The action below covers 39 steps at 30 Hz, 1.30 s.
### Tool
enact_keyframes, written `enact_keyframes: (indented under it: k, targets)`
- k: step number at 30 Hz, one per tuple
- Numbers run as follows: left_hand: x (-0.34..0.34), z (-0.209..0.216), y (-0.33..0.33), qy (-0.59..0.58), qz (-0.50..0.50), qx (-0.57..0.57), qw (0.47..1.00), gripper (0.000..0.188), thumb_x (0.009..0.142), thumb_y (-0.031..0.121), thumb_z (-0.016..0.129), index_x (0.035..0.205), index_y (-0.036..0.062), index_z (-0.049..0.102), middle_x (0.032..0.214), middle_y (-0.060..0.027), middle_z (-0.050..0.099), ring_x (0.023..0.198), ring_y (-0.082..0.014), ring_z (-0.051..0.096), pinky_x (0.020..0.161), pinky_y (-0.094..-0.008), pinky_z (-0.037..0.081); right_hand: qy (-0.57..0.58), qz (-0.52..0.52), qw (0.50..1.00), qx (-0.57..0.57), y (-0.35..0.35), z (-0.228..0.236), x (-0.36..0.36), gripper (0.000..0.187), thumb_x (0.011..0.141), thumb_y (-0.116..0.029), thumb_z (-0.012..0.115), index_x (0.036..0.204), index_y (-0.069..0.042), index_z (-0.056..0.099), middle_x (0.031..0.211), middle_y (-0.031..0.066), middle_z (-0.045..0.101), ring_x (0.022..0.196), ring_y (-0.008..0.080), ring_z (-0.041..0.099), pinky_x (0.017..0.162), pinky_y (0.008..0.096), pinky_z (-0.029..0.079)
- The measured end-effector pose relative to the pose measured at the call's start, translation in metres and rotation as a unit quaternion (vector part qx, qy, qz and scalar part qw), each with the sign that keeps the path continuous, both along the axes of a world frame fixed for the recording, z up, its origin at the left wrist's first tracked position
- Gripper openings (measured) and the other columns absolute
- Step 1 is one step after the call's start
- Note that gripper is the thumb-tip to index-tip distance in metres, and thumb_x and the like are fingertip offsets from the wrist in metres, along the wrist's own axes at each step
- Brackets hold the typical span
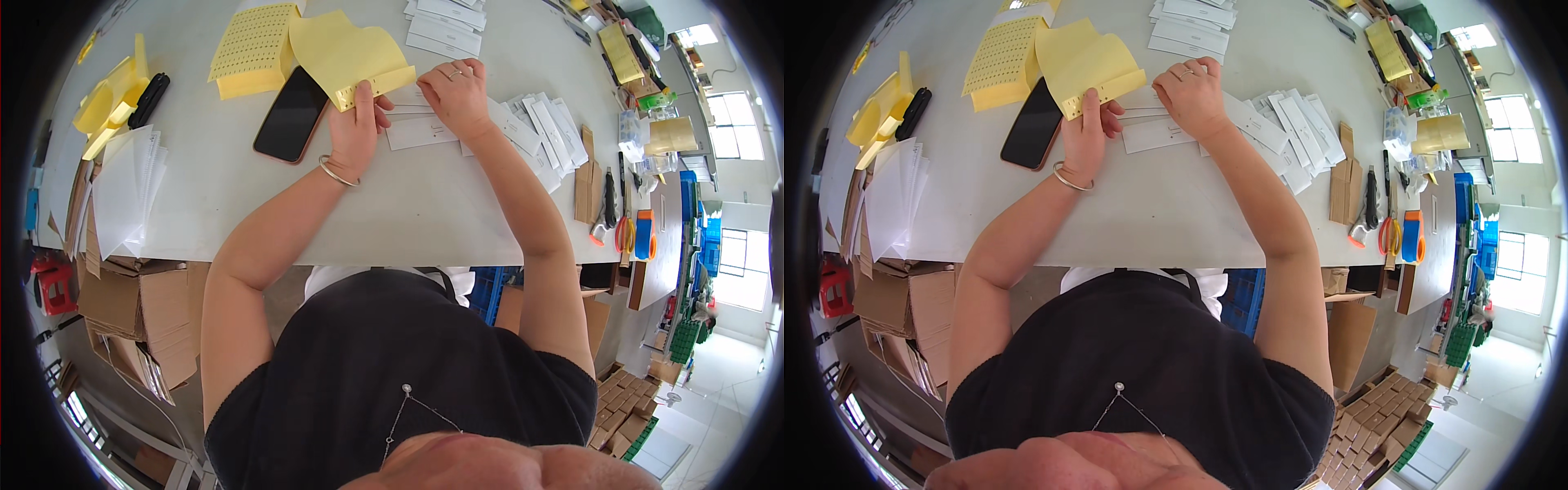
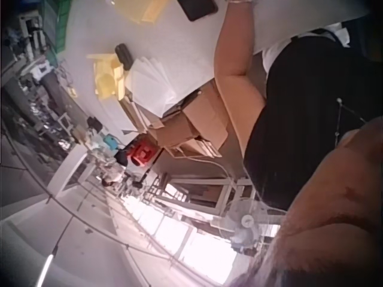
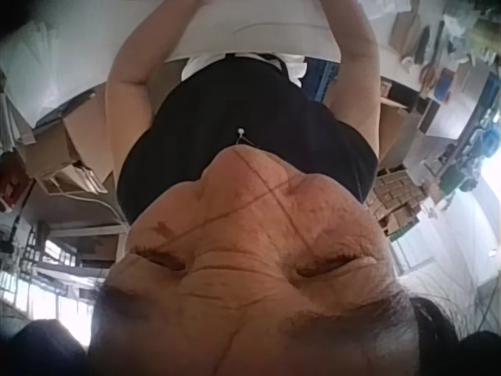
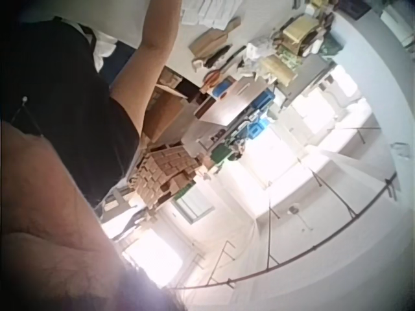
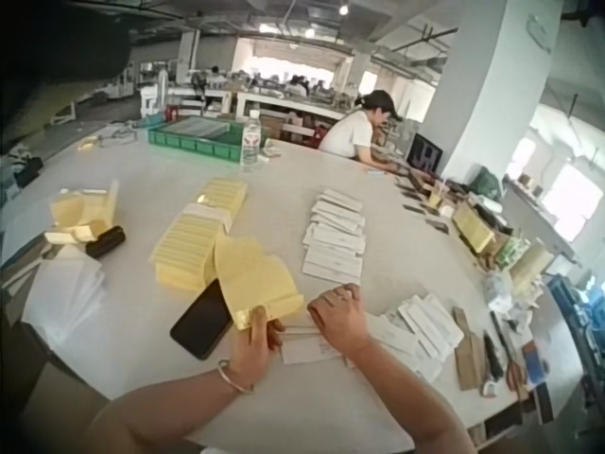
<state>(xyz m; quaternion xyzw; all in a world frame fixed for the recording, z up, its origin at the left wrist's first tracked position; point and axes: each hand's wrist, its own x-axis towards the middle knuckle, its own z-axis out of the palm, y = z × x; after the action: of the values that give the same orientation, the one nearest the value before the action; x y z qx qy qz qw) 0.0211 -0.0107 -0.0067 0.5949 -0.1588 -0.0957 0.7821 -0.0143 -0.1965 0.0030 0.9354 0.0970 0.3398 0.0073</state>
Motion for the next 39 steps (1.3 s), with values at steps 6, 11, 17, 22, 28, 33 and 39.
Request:
enact_keyframes:
  k: [6,11,17,22,28,33,39]
  targets:
    - [0.001,-0.001,0.000,0.010,-0.011,-0.001,1.000,0.041,0.099,0.033,0.038,0.083,-0.0003,0.058,0.066,-0.0035,0.060,0.047,-0.0075,0.051,0.043,-0.0220,0.039,0.196,0.013,0.981,0.002,0.001,0.006,-0.010,0.012,0.081,-0.022,0.064,0.087,-0.012,0.067,0.091,-0.0017,0.064,0.096,0.0181,0.055,0.097,0.0409,0.030]
    - [0.002,-0.003,0.001,0.016,-0.027,0.006,0.999,0.043,0.099,0.035,0.038,0.084,-0.0004,0.058,0.067,-0.0035,0.061,0.049,-0.0068,0.051,0.044,-0.0218,0.040,0.267,0.020,0.960,0.084,-0.003,0.027,-0.012,0.031,0.077,-0.023,0.068,0.106,-0.014,0.063,0.101,0.0034,0.063,0.105,0.0212,0.052,0.101,0.0407,0.027]
    - [0.003,-0.003,0.001,0.012,-0.024,-0.021,0.999,0.044,0.099,0.036,0.038,0.083,-0.0005,0.058,0.068,-0.0035,0.060,0.050,-0.0065,0.050,0.045,-0.0211,0.040,0.300,0.035,0.951,0.071,-0.001,0.039,-0.018,0.035,0.073,-0.017,0.071,0.106,-0.013,0.061,0.106,0.0068,0.061,0.109,0.0234,0.051,0.106,0.0399,0.025]
    - [0.000,-0.001,0.003,0.034,-0.055,0.003,0.998,0.046,0.097,0.037,0.043,0.080,-0.0018,0.060,0.063,-0.0029,0.058,0.051,-0.0064,0.050,0.045,-0.0217,0.039,0.376,0.070,0.921,0.077,0.001,0.045,-0.052,0.025,0.071,-0.012,0.071,0.094,-0.013,0.061,0.101,0.0049,0.061,0.104,0.0228,0.053,0.103,0.0379,0.030]
    - [-0.003,-0.001,0.001,0.022,-0.086,0.034,0.995,0.046,0.097,0.035,0.045,0.074,-0.0020,0.062,0.059,-0.0025,0.057,0.048,-0.0073,0.048,0.044,-0.0226,0.038,0.042,0.100,0.984,0.143,0.032,0.038,-0.037,0.012,0.073,-0.016,0.071,0.082,-0.013,0.064,0.079,-0.0006,0.061,0.076,0.0209,0.058,0.076,0.0341,0.044]
    - [0.000,-0.011,-0.001,-0.011,-0.080,0.069,0.994,0.043,0.096,0.031,0.047,0.075,-0.0027,0.062,0.056,-0.0030,0.056,0.046,-0.0082,0.050,0.043,-0.0241,0.040,0.019,0.113,0.990,0.080,0.039,0.027,-0.024,0.011,0.072,-0.017,0.071,0.080,-0.014,0.065,0.076,-0.0015,0.061,0.073,0.0200,0.057,0.071,0.0328,0.044]
    - [-0.005,-0.009,0.000,-0.114,-0.084,0.129,0.982,0.041,0.097,0.030,0.046,0.078,-0.0026,0.061,0.057,-0.0033,0.057,0.046,-0.0084,0.051,0.044,-0.0243,0.041,0.085,0.084,0.977,0.174,0.037,0.037,-0.026,0.004,0.075,-0.012,0.068,0.073,-0.011,0.065,0.067,0.0003,0.059,0.066,0.0190,0.056,0.073,0.0319,0.044]
